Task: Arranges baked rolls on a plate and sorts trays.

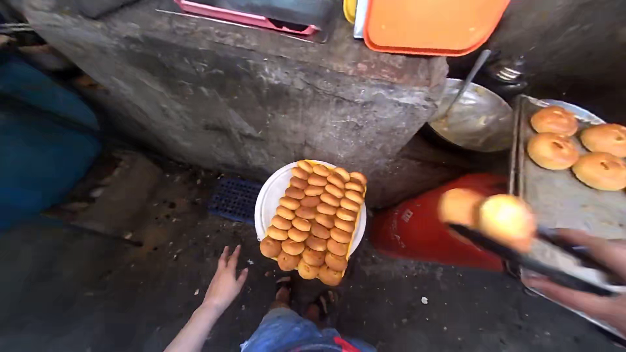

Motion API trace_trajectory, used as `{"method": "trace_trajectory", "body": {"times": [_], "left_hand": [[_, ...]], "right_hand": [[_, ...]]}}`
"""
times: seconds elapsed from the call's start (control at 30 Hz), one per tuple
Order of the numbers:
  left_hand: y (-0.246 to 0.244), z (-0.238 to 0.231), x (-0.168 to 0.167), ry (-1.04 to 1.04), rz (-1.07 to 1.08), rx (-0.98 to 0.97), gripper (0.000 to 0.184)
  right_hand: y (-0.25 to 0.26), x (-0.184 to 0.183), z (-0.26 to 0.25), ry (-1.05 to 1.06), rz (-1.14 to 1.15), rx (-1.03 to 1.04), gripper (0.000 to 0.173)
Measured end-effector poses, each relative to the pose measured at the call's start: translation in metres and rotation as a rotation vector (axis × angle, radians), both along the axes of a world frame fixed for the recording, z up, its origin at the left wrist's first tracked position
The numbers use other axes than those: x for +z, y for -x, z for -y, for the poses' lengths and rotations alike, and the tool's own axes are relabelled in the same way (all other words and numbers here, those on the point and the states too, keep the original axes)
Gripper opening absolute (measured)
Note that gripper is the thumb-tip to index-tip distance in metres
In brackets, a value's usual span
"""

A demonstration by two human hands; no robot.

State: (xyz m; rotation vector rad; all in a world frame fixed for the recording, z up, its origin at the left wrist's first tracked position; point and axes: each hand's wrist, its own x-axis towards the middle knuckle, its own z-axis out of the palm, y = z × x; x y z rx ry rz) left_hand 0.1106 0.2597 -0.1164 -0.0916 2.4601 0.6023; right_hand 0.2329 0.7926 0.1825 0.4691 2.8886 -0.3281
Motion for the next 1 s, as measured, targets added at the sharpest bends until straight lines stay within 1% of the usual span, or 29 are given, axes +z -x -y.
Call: {"method": "trace_trajectory", "body": {"times": [0.07, 0.13, 0.2, 0.3, 0.37, 0.43, 0.53, 0.63, 0.7, 0.83, 0.9, 1.0], "left_hand": [[0.011, -0.006, -0.005, -0.026, 0.057, -0.039, 0.072], [0.022, -0.013, -0.008, -0.057, 0.087, -0.082, 0.07], [0.031, -0.022, -0.011, -0.12, 0.092, -0.106, 0.07], [0.043, -0.038, -0.017, -0.247, 0.077, -0.092, 0.073], [0.05, -0.049, -0.023, -0.322, 0.073, -0.056, 0.076], [0.055, -0.06, -0.028, -0.389, 0.046, -0.021, 0.077], [0.063, -0.075, -0.034, -0.416, 0.058, -0.047, 0.079], [0.066, -0.088, -0.043, -0.412, 0.005, -0.092, 0.077], [0.068, -0.095, -0.046, -0.404, -0.032, -0.091, 0.076], [0.071, -0.099, -0.047, -0.389, -0.026, -0.068, 0.063], [0.075, -0.099, -0.046, -0.386, -0.028, -0.07, 0.06], [0.079, -0.1, -0.047, -0.408, -0.061, -0.083, 0.058]], "right_hand": [[0.02, -0.044, 0.041, -0.035, -0.022, 0.117, 0.079], [0.044, -0.1, 0.089, -0.076, -0.038, 0.205, 0.077], [0.071, -0.147, 0.134, -0.043, 0.12, 0.27, 0.071], [0.113, -0.204, 0.188, -0.001, 0.425, 0.36, 0.066], [0.134, -0.237, 0.211, -0.029, 0.49, 0.406, 0.065], [0.151, -0.259, 0.225, -0.065, 0.485, 0.412, 0.064], [0.168, -0.275, 0.234, -0.111, 0.454, 0.437, 0.064], [0.173, -0.282, 0.236, -0.131, 0.495, 0.446, 0.076], [0.17, -0.283, 0.235, -0.135, 0.53, 0.407, 0.081], [0.159, -0.279, 0.229, -0.105, 0.542, 0.264, 0.089], [0.156, -0.272, 0.225, -0.096, 0.566, 0.201, 0.089], [0.154, -0.266, 0.218, -0.055, 0.592, 0.144, 0.084]]}}
